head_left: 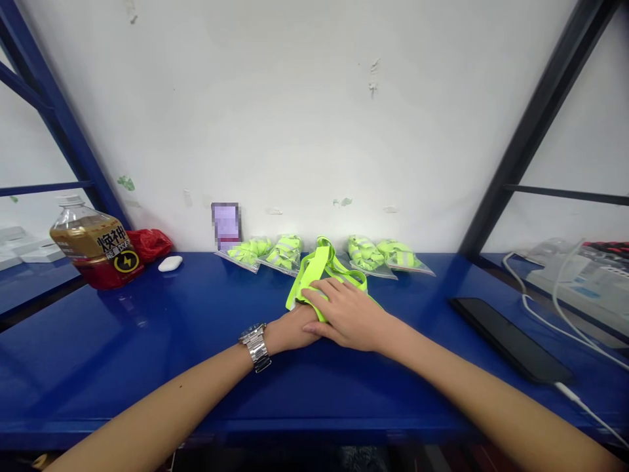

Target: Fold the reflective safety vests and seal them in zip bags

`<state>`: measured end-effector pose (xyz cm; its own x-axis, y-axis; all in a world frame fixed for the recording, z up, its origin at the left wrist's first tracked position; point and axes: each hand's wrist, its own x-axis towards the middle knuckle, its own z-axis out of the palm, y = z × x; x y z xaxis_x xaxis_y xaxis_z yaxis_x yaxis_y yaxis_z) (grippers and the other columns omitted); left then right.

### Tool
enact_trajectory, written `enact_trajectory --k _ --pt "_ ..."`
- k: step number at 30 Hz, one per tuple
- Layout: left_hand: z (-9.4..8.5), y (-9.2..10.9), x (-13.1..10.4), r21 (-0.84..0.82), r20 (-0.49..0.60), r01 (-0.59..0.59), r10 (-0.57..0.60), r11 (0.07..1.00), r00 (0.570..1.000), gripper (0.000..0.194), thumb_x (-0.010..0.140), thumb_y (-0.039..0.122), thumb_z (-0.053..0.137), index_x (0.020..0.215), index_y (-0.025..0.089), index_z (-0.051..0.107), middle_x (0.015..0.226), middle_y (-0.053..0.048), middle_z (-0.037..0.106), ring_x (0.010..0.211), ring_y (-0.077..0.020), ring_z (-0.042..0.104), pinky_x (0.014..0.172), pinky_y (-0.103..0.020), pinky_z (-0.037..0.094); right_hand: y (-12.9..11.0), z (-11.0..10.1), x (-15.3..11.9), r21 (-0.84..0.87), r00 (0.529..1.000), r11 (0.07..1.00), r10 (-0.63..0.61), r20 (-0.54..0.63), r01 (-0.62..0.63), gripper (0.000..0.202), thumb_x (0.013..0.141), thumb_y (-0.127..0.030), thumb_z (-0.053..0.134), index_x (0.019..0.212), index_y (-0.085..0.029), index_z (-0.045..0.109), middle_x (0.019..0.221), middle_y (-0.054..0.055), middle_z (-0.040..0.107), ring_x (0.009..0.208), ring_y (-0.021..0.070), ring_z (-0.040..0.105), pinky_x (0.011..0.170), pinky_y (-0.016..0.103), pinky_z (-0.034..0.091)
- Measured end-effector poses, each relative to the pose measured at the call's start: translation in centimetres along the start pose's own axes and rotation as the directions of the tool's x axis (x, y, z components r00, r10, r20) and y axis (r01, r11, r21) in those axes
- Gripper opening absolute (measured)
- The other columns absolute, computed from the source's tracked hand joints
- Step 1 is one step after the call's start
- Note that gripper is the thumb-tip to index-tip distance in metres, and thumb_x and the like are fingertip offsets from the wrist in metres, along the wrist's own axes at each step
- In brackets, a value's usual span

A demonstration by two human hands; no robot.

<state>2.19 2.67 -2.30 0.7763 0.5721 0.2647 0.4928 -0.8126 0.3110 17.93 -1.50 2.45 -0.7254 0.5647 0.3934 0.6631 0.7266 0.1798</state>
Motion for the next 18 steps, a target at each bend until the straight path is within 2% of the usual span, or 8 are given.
enact_trajectory --k 2,5,8,11,13,15,18 --pt "-0.1 0.2 0.2 0.087 0.039 0.007 -0.010 0.996 0.999 0.026 0.087 0.014 0.041 0.104 0.015 0.061 0.109 -0.011 0.064 0.100 -0.0238 0.059 0.088 -0.035 0.049 0.4 0.3 -0.6 0.012 0.999 0.999 0.037 0.006 -0.037 0.044 0.098 -0.044 0.036 0.125 -0.014 0.051 0.110 0.017 0.060 0.101 0.0299 0.057 0.082 0.046 0.050" --pt "-0.1 0.3 0.4 0.187 0.052 0.021 -0.032 0.982 0.998 0.024 0.086 0.011 0.039 0.093 0.013 0.062 0.097 -0.011 0.066 0.091 -0.0236 0.061 0.086 -0.037 0.049 0.8 0.7 -1.6 0.047 0.998 0.998 0.044 -0.054 -0.042 0.034 0.099 -0.028 0.034 0.123 -0.012 0.052 0.111 0.017 0.061 0.103 0.0295 0.058 0.083 0.046 0.051" --pt "-0.1 0.0 0.4 0.180 0.013 0.021 -0.024 0.983 1.000 0.019 0.087 0.018 0.044 0.096 0.013 0.060 0.099 -0.013 0.066 0.092 -0.0246 0.062 0.087 -0.037 0.048 1.1 1.5 -2.3 0.105 0.991 0.993 0.067 -0.113 -0.055 0.033 0.098 -0.019 0.032 0.124 -0.011 0.051 0.116 0.019 0.061 0.109 0.0294 0.059 0.085 0.046 0.052" --pt "-0.2 -0.3 0.3 0.133 0.012 0.030 -0.032 0.991 0.999 0.020 0.087 0.022 0.047 0.100 0.012 0.059 0.104 -0.014 0.066 0.098 -0.0266 0.061 0.090 -0.039 0.048 1.2 2.0 -2.9 0.129 0.989 0.990 0.081 -0.127 -0.064 0.036 0.098 -0.018 0.030 0.128 -0.010 0.048 0.123 0.020 0.060 0.114 0.0292 0.058 0.088 0.045 0.052" --pt "-0.5 -0.3 0.4 0.080 0.020 0.015 -0.016 0.997 1.000 0.023 0.087 0.022 0.047 0.105 0.013 0.059 0.110 -0.014 0.065 0.105 -0.0273 0.060 0.094 -0.040 0.046 1.1 2.0 -3.2 0.126 0.992 0.990 0.071 -0.107 -0.057 0.038 0.099 -0.022 0.030 0.133 -0.010 0.045 0.129 0.020 0.057 0.118 0.0294 0.057 0.092 0.046 0.051" --pt "-0.8 -0.1 0.4 0.022 0.019 -0.028 0.028 0.999 0.999 0.028 0.088 0.021 0.045 0.112 0.013 0.058 0.120 -0.014 0.062 0.112 -0.0270 0.057 0.098 -0.041 0.044 1.1 1.8 -3.4 0.120 0.995 0.992 0.058 -0.082 -0.048 0.048 0.098 -0.037 0.039 0.137 -0.010 0.040 0.135 0.021 0.053 0.122 0.0321 0.053 0.095 0.049 0.048" --pt "-1.4 0.2 0.6 -0.063 0.014 -0.086 0.087 0.994 0.996 0.032 0.090 0.019 0.041 0.118 0.014 0.056 0.128 -0.013 0.058 0.117 -0.0242 0.054 0.102 -0.039 0.042 1.1 1.7 -3.6 0.118 0.998 0.992 0.043 -0.055 -0.037 0.087 0.082 -0.063 0.055 0.141 -0.005 0.032 0.140 0.027 0.045 0.128 0.0381 0.046 0.100 0.053 0.044"
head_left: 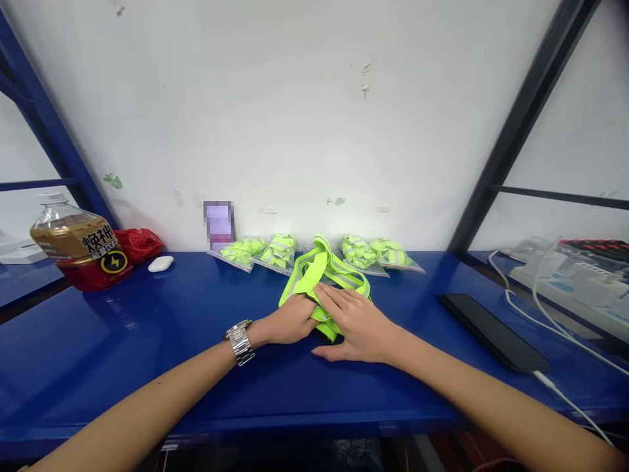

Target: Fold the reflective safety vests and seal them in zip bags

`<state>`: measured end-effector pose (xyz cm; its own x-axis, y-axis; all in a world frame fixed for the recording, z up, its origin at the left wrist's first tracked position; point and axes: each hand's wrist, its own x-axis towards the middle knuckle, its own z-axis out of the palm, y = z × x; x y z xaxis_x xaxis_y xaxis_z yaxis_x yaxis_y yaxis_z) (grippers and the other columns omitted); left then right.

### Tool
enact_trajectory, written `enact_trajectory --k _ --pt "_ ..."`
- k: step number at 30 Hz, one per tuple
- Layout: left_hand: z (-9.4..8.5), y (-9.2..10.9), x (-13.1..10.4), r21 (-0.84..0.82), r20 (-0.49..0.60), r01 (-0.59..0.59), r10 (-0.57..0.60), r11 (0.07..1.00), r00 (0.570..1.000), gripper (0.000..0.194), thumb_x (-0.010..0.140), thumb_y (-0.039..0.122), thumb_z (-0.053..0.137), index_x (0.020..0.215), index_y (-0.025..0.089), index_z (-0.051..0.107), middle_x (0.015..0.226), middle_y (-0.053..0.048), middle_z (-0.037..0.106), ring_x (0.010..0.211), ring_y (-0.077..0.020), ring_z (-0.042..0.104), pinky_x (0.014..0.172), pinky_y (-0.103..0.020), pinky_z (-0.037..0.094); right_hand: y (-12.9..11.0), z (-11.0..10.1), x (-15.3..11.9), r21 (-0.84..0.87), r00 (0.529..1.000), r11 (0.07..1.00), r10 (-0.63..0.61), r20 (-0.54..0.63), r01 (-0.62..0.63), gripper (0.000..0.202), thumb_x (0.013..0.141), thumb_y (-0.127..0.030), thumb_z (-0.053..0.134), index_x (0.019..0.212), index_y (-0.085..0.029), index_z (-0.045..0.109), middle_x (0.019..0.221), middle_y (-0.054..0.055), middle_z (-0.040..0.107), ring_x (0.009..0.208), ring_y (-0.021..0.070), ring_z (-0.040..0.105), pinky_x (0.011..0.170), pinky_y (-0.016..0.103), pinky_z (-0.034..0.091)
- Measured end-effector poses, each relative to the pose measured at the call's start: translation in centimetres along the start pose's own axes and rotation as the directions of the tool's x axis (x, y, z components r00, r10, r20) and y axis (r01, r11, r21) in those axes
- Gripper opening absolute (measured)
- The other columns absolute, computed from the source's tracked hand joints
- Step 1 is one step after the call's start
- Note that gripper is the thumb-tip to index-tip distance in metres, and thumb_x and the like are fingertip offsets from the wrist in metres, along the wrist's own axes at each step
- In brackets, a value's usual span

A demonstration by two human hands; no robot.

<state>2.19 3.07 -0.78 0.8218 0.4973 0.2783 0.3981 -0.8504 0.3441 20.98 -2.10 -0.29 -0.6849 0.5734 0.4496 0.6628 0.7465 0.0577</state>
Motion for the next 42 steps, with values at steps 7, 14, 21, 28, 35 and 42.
enact_trajectory --k 7,14,21,28,35,42 --pt "-1.3 -0.5 0.5 -0.198 0.042 0.056 -0.049 0.979 0.998 0.026 0.085 0.015 0.041 0.098 0.017 0.063 0.103 -0.006 0.068 0.105 -0.0213 0.059 0.095 -0.033 0.047 0.5 0.9 0.4 -0.054 0.999 0.998 -0.042 -0.002 0.042 0.076 0.088 -0.035 0.057 0.144 -0.001 0.018 0.139 0.032 0.042 0.126 0.0391 0.049 0.091 0.050 0.052" --pt "-2.0 -0.7 0.3 -0.259 0.104 0.134 -0.110 0.957 0.988 0.022 0.086 0.020 0.040 0.087 0.016 0.062 0.091 -0.003 0.067 0.084 -0.0198 0.062 0.078 -0.029 0.051 1.1 1.1 0.6 -0.117 0.997 0.992 -0.044 0.065 0.052 0.083 0.079 -0.015 0.065 0.144 -0.006 0.013 0.135 0.027 0.046 0.122 0.0369 0.053 0.091 0.047 0.053" --pt "-1.7 -0.2 -0.2 -0.363 0.059 0.118 -0.103 0.924 0.993 0.023 0.087 0.021 0.043 0.100 0.016 0.062 0.103 -0.005 0.067 0.097 -0.0196 0.061 0.092 -0.032 0.048 1.0 0.5 0.2 -0.107 0.993 0.991 -0.075 0.092 0.085 0.071 0.081 -0.011 0.060 0.141 -0.002 0.021 0.131 0.027 0.048 0.115 0.0360 0.057 0.088 0.046 0.053" --pt "-2.6 0.9 -3.8 0.036 -0.044 0.049 -0.048 0.998 0.998 0.029 0.097 0.035 0.040 0.115 0.021 0.057 0.116 -0.007 0.063 0.103 -0.0198 0.060 0.093 -0.034 0.048 1.3 0.8 -0.3 -0.011 0.994 0.994 -0.106 0.028 0.106 0.060 0.087 -0.010 0.051 0.141 -0.008 0.023 0.123 0.022 0.055 0.110 0.0311 0.059 0.085 0.046 0.053" --pt "-2.1 0.1 -5.3 0.443 -0.261 0.044 0.082 0.895 0.962 0.061 0.089 0.049 0.054 0.139 0.017 0.037 0.135 -0.019 0.048 0.125 -0.0320 0.047 0.101 -0.046 0.042 1.2 1.3 -0.6 0.145 0.996 0.986 -0.072 -0.048 0.078 0.048 0.094 -0.016 0.045 0.139 -0.016 0.029 0.117 0.016 0.059 0.097 0.0252 0.062 0.080 0.039 0.052" --pt "-2.0 0.7 -4.2 0.282 -0.082 0.048 -0.025 0.958 0.996 0.017 0.097 0.027 0.043 0.106 0.017 0.054 0.094 -0.008 0.062 0.089 -0.0216 0.058 0.079 -0.034 0.046 0.1 0.6 -0.1 0.351 1.000 0.936 0.001 -0.013 0.003 0.025 0.097 -0.024 0.041 0.121 -0.019 0.046 0.097 0.007 0.063 0.083 0.0194 0.059 0.072 0.031 0.047"
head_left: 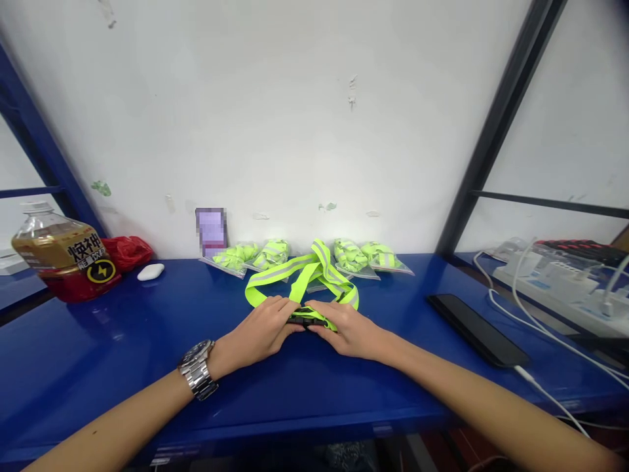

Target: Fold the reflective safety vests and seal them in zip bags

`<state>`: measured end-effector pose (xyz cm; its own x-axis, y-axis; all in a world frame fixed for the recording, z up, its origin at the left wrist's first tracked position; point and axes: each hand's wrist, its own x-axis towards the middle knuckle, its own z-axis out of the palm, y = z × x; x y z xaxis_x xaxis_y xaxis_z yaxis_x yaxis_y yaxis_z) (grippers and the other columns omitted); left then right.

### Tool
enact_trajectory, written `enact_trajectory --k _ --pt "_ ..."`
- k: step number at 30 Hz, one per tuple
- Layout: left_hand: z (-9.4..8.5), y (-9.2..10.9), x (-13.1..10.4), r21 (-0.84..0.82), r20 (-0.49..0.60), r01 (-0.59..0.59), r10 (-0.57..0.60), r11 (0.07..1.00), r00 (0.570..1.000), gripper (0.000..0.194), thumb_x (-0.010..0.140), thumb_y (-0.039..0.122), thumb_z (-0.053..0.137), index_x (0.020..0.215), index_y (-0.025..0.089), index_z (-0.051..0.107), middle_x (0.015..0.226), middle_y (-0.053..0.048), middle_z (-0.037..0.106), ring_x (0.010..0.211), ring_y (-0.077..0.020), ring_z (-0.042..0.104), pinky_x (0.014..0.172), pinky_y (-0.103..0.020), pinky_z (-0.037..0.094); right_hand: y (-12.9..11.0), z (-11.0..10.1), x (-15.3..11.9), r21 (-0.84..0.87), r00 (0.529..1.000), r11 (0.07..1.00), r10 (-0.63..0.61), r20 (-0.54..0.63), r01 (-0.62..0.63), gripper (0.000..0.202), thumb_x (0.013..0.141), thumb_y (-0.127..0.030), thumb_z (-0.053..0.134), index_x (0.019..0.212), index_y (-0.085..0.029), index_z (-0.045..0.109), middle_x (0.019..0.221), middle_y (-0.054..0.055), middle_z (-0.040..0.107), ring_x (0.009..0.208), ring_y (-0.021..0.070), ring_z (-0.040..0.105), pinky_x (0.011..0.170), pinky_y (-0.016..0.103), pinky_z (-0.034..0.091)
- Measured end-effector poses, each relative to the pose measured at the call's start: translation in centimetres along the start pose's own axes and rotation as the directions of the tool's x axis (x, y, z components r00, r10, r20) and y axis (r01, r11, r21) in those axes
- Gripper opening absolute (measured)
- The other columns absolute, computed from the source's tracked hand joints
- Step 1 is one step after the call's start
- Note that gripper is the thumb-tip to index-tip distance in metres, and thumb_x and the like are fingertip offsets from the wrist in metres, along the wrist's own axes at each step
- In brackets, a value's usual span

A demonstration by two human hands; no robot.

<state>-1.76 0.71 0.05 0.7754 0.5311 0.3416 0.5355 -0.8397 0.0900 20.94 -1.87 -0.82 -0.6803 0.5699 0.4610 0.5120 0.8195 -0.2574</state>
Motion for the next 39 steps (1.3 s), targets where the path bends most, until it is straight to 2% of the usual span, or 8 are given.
enact_trajectory --k 6,12,17,22,27,31,34,39 --pt "-0.2 0.0 -0.2 -0.073 0.016 0.084 -0.083 0.994 0.996 0.008 0.092 0.019 0.045 0.087 0.018 0.052 0.082 -0.004 0.061 0.073 -0.0179 0.056 0.065 -0.027 0.037 -1.7 0.6 0.0 -0.284 0.983 0.948 0.102 -0.155 -0.143 0.026 0.093 -0.032 0.050 0.114 -0.016 0.055 0.098 0.012 0.059 0.092 0.0255 0.052 0.083 0.041 0.041" --pt "-1.9 0.3 1.4 -0.204 0.176 0.295 -0.262 0.933 0.949 0.021 0.087 0.036 0.053 0.081 0.017 0.058 0.066 0.001 0.057 0.063 -0.0157 0.051 0.059 -0.025 0.031 -1.7 0.5 0.5 -0.099 0.943 0.941 0.312 -0.115 -0.323 0.022 0.096 -0.034 0.045 0.094 -0.017 0.059 0.082 0.006 0.060 0.076 0.0187 0.054 0.067 0.030 0.036" --pt "-2.2 -0.5 2.2 -0.524 0.356 0.404 -0.238 0.750 0.904 0.039 0.086 0.051 0.050 0.097 0.016 0.063 0.083 0.000 0.063 0.074 -0.0160 0.056 0.065 -0.024 0.041 -1.4 0.9 0.7 0.058 0.890 0.895 0.446 -0.096 -0.442 0.024 0.100 -0.032 0.033 0.108 -0.018 0.051 0.071 0.000 0.058 0.064 0.0170 0.053 0.061 0.028 0.034" --pt "-0.9 -0.8 2.1 -0.337 0.205 0.346 -0.290 0.876 0.935 0.029 0.083 0.043 0.058 0.101 0.020 0.062 0.094 -0.004 0.063 0.089 -0.0212 0.057 0.078 -0.030 0.041 -1.1 1.7 0.7 -0.095 0.916 0.928 0.333 -0.224 -0.360 0.024 0.097 -0.025 0.037 0.104 -0.016 0.058 0.096 0.012 0.057 0.093 0.0242 0.052 0.081 0.037 0.041" --pt "0.1 -0.9 1.9 -0.220 0.038 0.281 -0.279 0.934 0.959 0.017 0.081 0.034 0.063 0.092 0.021 0.061 0.092 -0.004 0.059 0.091 -0.0226 0.056 0.079 -0.032 0.041 -0.8 1.9 0.5 -0.220 0.928 0.920 0.265 -0.263 -0.325 0.026 0.098 -0.028 0.038 0.104 -0.014 0.058 0.092 0.011 0.057 0.089 0.0240 0.052 0.081 0.041 0.042" --pt "0.1 -1.6 2.4 -0.168 0.071 0.276 -0.268 0.946 0.961 0.017 0.081 0.034 0.064 0.091 0.021 0.068 0.089 -0.005 0.064 0.093 -0.0255 0.056 0.079 -0.032 0.040 -1.5 1.3 0.2 -0.315 0.958 0.915 0.187 -0.219 -0.251 0.036 0.096 -0.044 0.040 0.103 -0.014 0.060 0.097 0.014 0.056 0.095 0.0270 0.052 0.086 0.047 0.042" --pt "0.0 -2.3 2.7 -0.200 0.150 0.292 -0.265 0.935 0.952 0.020 0.082 0.036 0.062 0.092 0.021 0.072 0.085 -0.005 0.066 0.086 -0.0238 0.059 0.073 -0.029 0.040 -1.8 0.9 0.1 -0.317 0.981 0.933 0.128 -0.148 -0.170 0.064 0.078 -0.065 0.058 0.116 -0.013 0.055 0.109 0.017 0.052 0.105 0.0330 0.049 0.088 0.052 0.043" --pt "0.2 -2.4 2.5 -0.099 0.081 0.241 -0.234 0.965 0.969 0.029 0.090 0.040 0.051 0.096 0.025 0.074 0.084 -0.006 0.062 0.083 -0.0219 0.056 0.071 -0.029 0.041 -0.7 0.7 0.2 -0.379 0.993 0.920 0.115 0.012 -0.102 0.053 0.085 -0.050 0.059 0.118 -0.009 0.053 0.103 0.017 0.055 0.094 0.0307 0.056 0.080 0.048 0.050"
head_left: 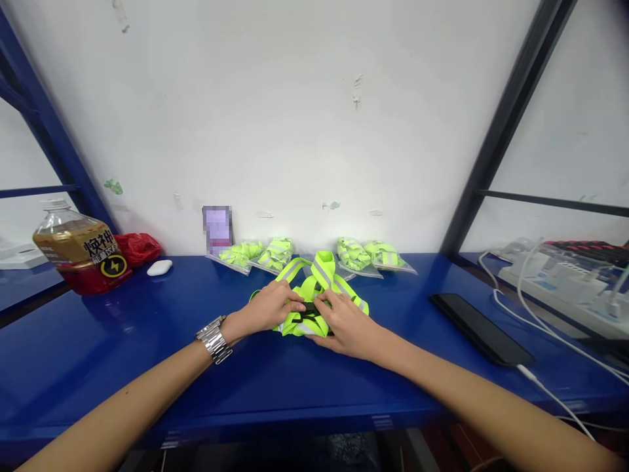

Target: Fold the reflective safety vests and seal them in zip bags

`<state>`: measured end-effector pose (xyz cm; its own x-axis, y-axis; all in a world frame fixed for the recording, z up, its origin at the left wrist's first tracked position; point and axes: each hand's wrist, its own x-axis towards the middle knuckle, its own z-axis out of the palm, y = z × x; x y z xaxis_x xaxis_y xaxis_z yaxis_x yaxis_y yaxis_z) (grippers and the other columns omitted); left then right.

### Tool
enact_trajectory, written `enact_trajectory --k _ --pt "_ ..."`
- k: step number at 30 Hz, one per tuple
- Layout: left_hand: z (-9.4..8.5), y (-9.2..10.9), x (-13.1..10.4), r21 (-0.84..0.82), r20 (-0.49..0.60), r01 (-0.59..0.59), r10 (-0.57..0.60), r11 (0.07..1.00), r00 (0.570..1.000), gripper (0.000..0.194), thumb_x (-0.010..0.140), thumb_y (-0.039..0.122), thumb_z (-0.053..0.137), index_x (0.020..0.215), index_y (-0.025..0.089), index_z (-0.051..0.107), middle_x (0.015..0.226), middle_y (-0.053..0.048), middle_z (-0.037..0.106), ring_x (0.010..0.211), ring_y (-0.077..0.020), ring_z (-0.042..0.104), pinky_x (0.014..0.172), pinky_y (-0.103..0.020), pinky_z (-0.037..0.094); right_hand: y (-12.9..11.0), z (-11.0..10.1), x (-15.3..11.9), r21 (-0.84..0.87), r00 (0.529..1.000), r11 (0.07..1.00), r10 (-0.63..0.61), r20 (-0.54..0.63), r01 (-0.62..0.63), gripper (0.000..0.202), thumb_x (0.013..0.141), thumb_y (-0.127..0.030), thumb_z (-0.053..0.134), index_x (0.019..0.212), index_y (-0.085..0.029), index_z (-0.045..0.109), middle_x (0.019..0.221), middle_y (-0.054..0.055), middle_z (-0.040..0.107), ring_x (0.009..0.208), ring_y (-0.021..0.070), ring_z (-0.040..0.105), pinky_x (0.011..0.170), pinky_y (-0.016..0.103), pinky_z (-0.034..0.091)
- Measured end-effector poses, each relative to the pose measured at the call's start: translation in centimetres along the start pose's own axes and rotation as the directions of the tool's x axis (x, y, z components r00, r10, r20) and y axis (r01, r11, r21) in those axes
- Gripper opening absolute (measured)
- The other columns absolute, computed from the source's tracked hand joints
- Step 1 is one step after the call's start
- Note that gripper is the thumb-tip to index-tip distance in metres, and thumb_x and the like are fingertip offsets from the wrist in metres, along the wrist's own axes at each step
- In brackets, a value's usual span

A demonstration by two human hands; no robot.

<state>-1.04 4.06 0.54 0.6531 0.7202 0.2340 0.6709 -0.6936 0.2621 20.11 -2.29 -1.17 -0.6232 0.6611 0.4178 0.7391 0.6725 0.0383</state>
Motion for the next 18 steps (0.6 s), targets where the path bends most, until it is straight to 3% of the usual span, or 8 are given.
enact_trajectory --k 4,7,10,14,16,18 --pt "-0.4 0.6 -1.2 0.191 -0.211 -0.010 0.051 0.982 0.976 0.042 0.098 0.039 0.033 0.101 0.021 0.071 0.095 -0.010 0.063 0.092 -0.0245 0.054 0.084 -0.039 0.043 1.1 0.6 0.0 -0.006 1.000 1.000 -0.019 0.024 0.019 0.043 0.085 -0.037 0.063 0.114 -0.007 0.054 0.103 0.018 0.055 0.090 0.0301 0.058 0.077 0.046 0.053" --pt "-0.2 -0.1 -3.0 0.288 -0.330 0.095 0.006 0.953 0.944 0.048 0.099 0.043 0.028 0.128 0.016 0.056 0.120 -0.017 0.058 0.117 -0.0313 0.048 0.098 -0.049 0.038 1.6 1.0 -0.2 0.088 1.000 0.996 0.002 -0.029 0.001 0.036 0.088 -0.034 0.060 0.113 -0.009 0.055 0.103 0.018 0.056 0.093 0.0293 0.059 0.078 0.044 0.053" --pt "1.0 -1.1 -5.1 0.153 -0.195 0.163 -0.132 0.975 0.972 0.058 0.099 0.047 0.022 0.141 0.012 0.041 0.138 -0.019 0.048 0.134 -0.0335 0.037 0.105 -0.050 0.035 1.8 1.4 -0.2 0.183 0.994 0.982 0.067 -0.091 -0.050 0.032 0.092 -0.036 0.052 0.113 -0.012 0.057 0.101 0.016 0.057 0.094 0.0272 0.059 0.079 0.043 0.053" --pt "1.7 0.1 -5.7 -0.195 -0.028 0.308 -0.319 0.931 0.947 0.071 0.096 0.057 0.020 0.152 0.013 0.013 0.154 -0.016 0.028 0.143 -0.0316 0.024 0.109 -0.046 0.031 1.9 1.7 -0.1 0.247 0.990 0.967 0.095 -0.107 -0.066 0.035 0.094 -0.039 0.050 0.116 -0.013 0.058 0.101 0.014 0.057 0.095 0.0263 0.059 0.081 0.042 0.053" --pt "1.5 1.6 -4.8 -0.365 0.048 0.312 -0.317 0.877 0.947 0.079 0.094 0.062 0.025 0.152 0.013 0.006 0.149 -0.017 0.037 0.139 -0.0315 0.033 0.109 -0.045 0.030 1.9 1.7 -0.1 0.270 0.988 0.960 0.109 -0.107 -0.077 0.034 0.093 -0.039 0.051 0.115 -0.014 0.059 0.100 0.014 0.058 0.094 0.0255 0.060 0.080 0.041 0.053" --pt "1.3 2.8 -3.4 -0.556 0.043 0.269 -0.296 0.787 0.954 0.080 0.092 0.065 0.030 0.152 0.016 0.009 0.141 -0.014 0.049 0.132 -0.0289 0.044 0.107 -0.042 0.033 1.9 1.7 -0.1 0.289 0.984 0.953 0.127 -0.123 -0.087 0.031 0.093 -0.038 0.051 0.112 -0.015 0.060 0.099 0.012 0.058 0.091 0.0242 0.060 0.080 0.040 0.053"
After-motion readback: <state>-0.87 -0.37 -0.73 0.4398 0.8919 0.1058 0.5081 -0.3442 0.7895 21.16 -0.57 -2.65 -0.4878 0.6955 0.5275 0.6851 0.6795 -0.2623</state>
